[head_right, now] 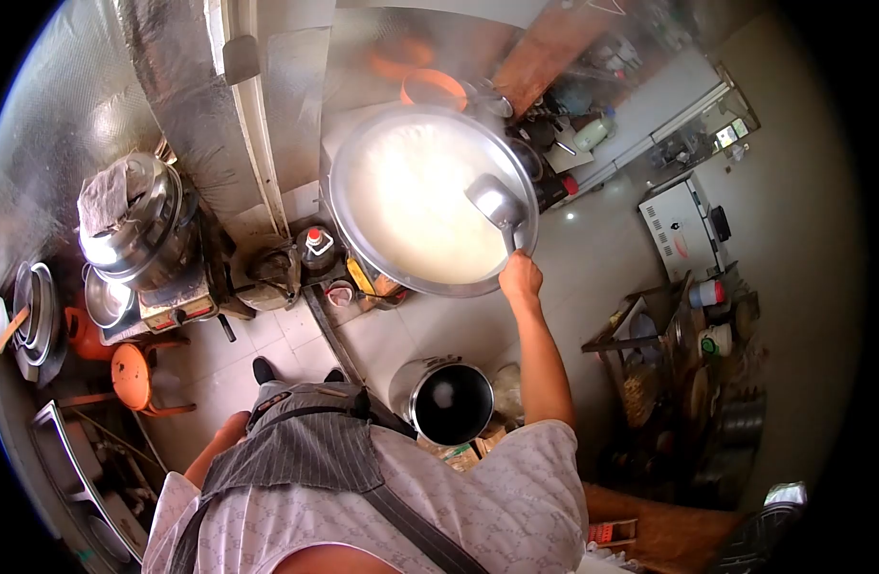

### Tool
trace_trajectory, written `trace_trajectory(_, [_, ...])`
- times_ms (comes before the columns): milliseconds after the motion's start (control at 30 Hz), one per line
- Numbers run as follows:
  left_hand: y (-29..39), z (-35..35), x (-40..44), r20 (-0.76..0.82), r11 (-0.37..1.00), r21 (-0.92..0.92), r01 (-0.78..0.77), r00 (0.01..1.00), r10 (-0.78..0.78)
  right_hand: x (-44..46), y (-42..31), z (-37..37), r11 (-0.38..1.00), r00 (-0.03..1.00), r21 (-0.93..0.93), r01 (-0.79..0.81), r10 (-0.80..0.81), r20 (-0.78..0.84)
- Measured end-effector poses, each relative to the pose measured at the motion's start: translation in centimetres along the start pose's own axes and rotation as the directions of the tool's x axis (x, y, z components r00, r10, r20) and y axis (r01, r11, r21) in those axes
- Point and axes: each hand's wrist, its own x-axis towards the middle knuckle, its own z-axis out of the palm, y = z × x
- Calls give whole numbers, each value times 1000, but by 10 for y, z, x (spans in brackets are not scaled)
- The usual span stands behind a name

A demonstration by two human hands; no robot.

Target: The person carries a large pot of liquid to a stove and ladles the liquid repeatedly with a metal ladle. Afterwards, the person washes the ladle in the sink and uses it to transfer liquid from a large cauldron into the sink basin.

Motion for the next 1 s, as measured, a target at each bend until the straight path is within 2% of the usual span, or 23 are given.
trace_trajectory(33, [0,-1,-1,-3,999,21,-42,999,42,-2,0,5,999,1000,39,-13,12,23])
trace_trajectory(100, [0,-1,-3,5,1000,-6,-20,1000,20,-7,-2,10,996,999,81,-29,26,45])
trace_trajectory(167, [-1,-1,-3,13,999,-35,2,1000,-1,-12,-8,10,975,993,221,-26,0,114])
trace_trajectory(200, [2,-3,-6,20,999,-37,6,1000,-5,-12,-9,19,975,994,195,103,-107,10])
trace_trajectory(233, [4,-4,-8,26,999,-40,9,1000,-8,-10,-6,23,975,994,196,103,-106,8])
trace_trajectory(267, [7,-5,-11,23,999,-40,9,1000,-8,-8,-3,28,862,970,487,-139,20,242])
trace_trajectory(300, [12,-6,-16,-4,999,-39,36,999,-36,-11,-10,19,633,872,658,-408,56,486])
trace_trajectory(333, [18,-9,-20,-31,997,-40,63,997,-64,-17,-15,14,488,858,741,-461,33,513])
trace_trajectory(367, [17,-8,-18,-35,997,-42,61,997,-62,-20,-16,11,488,860,743,-458,32,509])
trace_trajectory(433, [4,1,-3,-2,999,-16,44,999,-44,-23,-17,5,286,784,751,-596,2,621])
trace_trajectory(467, [-2,4,1,-3,999,-19,41,999,-41,-24,-13,7,289,786,752,-593,4,618])
trace_trajectory(533, [-2,6,2,-48,997,-71,15,999,-18,-25,-3,16,-85,722,720,-689,-159,673])
trace_trajectory(567, [-1,7,3,-47,997,-75,10,999,-13,-25,1,21,-80,724,722,-687,-156,672])
trace_trajectory(633, [8,-4,-6,-15,993,-101,62,998,-64,-29,8,21,-234,683,641,-731,-265,681])
trace_trajectory(800, [-7,7,15,-9,999,-27,19,1000,-20,-40,12,-6,-276,684,626,-729,-302,664])
trace_trajectory(867, [-18,18,28,-16,998,52,-36,999,37,-43,12,-19,-234,743,706,-668,-255,618])
trace_trajectory(900, [-11,12,27,48,998,49,33,998,-36,-44,12,-28,-224,742,708,-670,-253,621])
trace_trajectory(1000, [-8,9,25,71,996,33,78,994,-80,-44,13,-52,-181,809,790,-585,-197,554])
